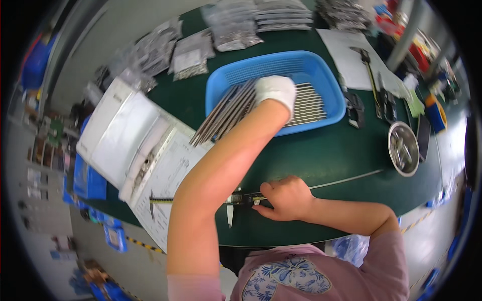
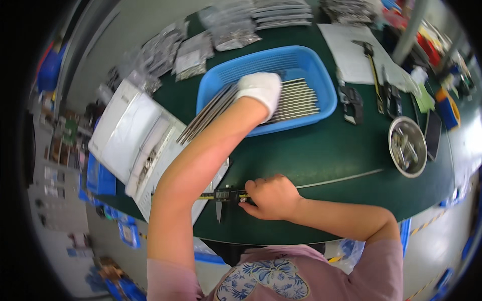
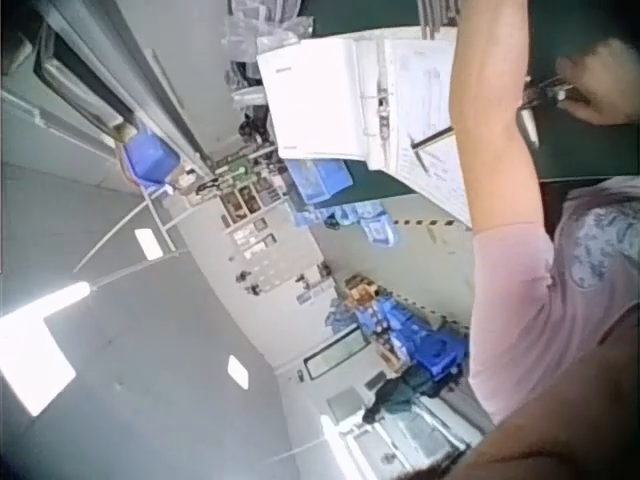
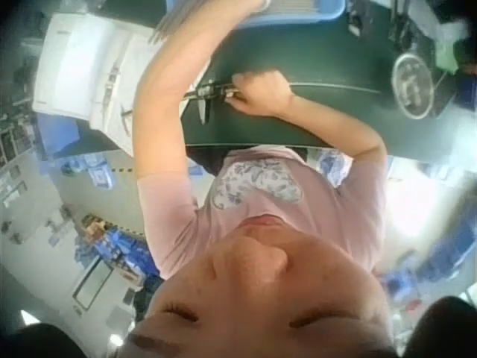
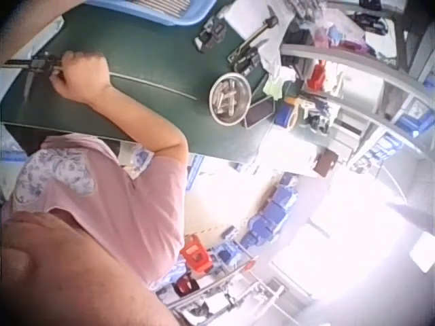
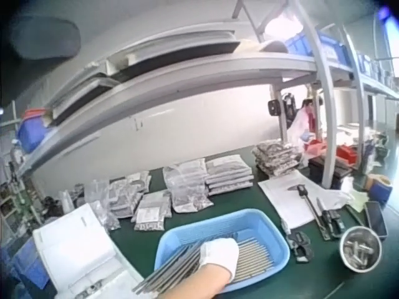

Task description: Using a digital caliper to measure the length of metal rods at a manufacturing workbench.

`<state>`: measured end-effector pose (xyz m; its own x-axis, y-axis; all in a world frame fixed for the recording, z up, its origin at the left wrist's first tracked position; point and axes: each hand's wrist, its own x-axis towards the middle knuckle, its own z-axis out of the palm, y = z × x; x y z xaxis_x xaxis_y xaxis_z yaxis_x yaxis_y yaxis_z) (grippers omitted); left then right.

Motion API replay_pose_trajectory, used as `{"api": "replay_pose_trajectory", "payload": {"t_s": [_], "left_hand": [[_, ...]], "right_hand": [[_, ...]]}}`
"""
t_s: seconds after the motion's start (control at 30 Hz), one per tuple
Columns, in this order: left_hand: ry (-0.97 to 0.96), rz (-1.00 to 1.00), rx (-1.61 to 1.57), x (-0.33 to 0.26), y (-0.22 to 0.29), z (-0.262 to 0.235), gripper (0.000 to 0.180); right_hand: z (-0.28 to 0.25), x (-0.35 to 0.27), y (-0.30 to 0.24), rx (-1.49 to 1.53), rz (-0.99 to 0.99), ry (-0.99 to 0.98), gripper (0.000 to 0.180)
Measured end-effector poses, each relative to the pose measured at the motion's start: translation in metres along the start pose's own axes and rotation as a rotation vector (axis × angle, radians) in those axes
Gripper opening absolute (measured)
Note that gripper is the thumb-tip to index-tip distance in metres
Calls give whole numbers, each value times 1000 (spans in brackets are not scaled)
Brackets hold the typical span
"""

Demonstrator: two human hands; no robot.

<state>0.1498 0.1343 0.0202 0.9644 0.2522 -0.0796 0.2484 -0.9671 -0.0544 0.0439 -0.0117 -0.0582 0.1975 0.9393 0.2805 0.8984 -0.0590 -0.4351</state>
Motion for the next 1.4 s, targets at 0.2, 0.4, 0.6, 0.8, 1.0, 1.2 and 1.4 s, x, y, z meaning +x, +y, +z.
{"api": "replay_pose_trajectory", "payload": {"t_s": [0.2,0.4,0.6,0.8,1.0,1.2,1.4], "left_hand": [[-51,17,-58,-12,14,-16,18],[361,-29,-285,-132,-50,-70,20],[545,-700,-1462,-274,-100,-45,23],[644,-1132,-1926,-356,-84,40,23],[707,-1092,-2167,-352,-84,70,26],[150,-1223,-1841,-361,-81,47,28],[570,-484,-173,-325,-104,73,16]], "right_hand": [[-9,-3,-3,-91,95,-69,39],[-13,-3,-4,-122,45,-37,39],[-20,0,-4,-168,43,-111,32],[-32,9,-12,11,169,-165,31],[-47,11,-23,94,242,-161,28],[-38,7,-13,66,211,-107,27],[-36,14,-16,62,203,-91,26]]}}
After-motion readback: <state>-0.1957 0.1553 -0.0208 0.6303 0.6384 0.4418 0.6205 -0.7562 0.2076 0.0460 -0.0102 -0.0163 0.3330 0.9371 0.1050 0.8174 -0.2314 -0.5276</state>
